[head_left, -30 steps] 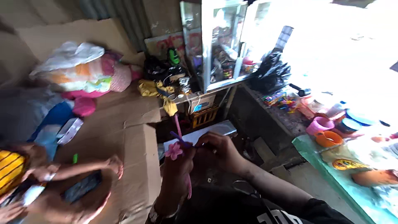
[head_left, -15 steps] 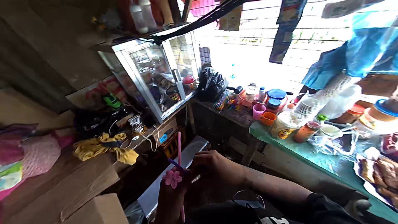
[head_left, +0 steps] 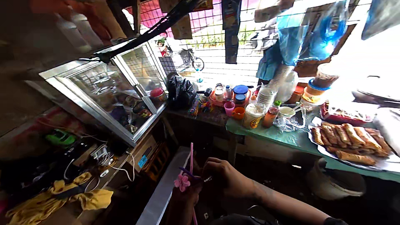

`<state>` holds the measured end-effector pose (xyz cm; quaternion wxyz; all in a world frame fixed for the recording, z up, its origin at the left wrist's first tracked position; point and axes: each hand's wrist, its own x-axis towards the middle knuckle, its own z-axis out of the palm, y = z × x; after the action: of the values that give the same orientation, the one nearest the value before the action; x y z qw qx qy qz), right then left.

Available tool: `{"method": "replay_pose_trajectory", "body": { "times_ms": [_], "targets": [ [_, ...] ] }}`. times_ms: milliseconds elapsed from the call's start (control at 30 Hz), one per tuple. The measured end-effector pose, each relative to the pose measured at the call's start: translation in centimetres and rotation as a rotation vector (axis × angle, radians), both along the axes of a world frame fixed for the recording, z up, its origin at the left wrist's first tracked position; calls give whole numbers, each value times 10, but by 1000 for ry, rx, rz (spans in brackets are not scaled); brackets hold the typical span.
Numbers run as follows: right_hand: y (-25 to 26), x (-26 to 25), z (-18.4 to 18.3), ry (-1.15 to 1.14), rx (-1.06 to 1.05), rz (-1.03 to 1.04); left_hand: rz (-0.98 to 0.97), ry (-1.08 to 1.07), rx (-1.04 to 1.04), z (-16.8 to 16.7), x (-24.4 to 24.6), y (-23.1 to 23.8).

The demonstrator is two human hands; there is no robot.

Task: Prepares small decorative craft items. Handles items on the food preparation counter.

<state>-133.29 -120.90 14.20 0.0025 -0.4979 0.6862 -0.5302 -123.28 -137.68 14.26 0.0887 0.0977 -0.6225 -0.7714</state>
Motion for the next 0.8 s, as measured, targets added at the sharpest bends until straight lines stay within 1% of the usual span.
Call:
{"method": "replay_pose_trajectory", "body": {
  "times_ms": [100,167,200,300,367,433,467,500,567,633,700,800],
  "targets": [
    [18,24,7,53,66,-71,-105,180,-261,-5,8,1],
    [28,41,12,102,129,-127,-157,269,-342,-9,11,6],
    [33,50,14,106,173,-154,-174,279,-368,-10,15,10],
    [57,80,24,36,310,-234,-270,281,-432,-13,29,31],
    [77,98,32,-35,436,-268,-349,346,-553,-21,37,51],
    [96,113,36,-81,560,-309,-388,389,-656,-29,45,74],
    [105,120,34,-106,590,-344,-399,363,-642,-33,50,85],
    [114,128,30,-140,566,-393,-408,305,-552,-36,54,95],
    [132,142,20,-174,356,-534,-443,120,-227,-36,54,115],
    [149,163,11,-166,165,-610,-490,-56,65,-23,63,136],
    [165,187,3,-120,40,-655,-503,-151,189,-9,81,157],
    [190,215,-1,18,-3,-768,-526,-258,286,4,99,189]
  ]
}}
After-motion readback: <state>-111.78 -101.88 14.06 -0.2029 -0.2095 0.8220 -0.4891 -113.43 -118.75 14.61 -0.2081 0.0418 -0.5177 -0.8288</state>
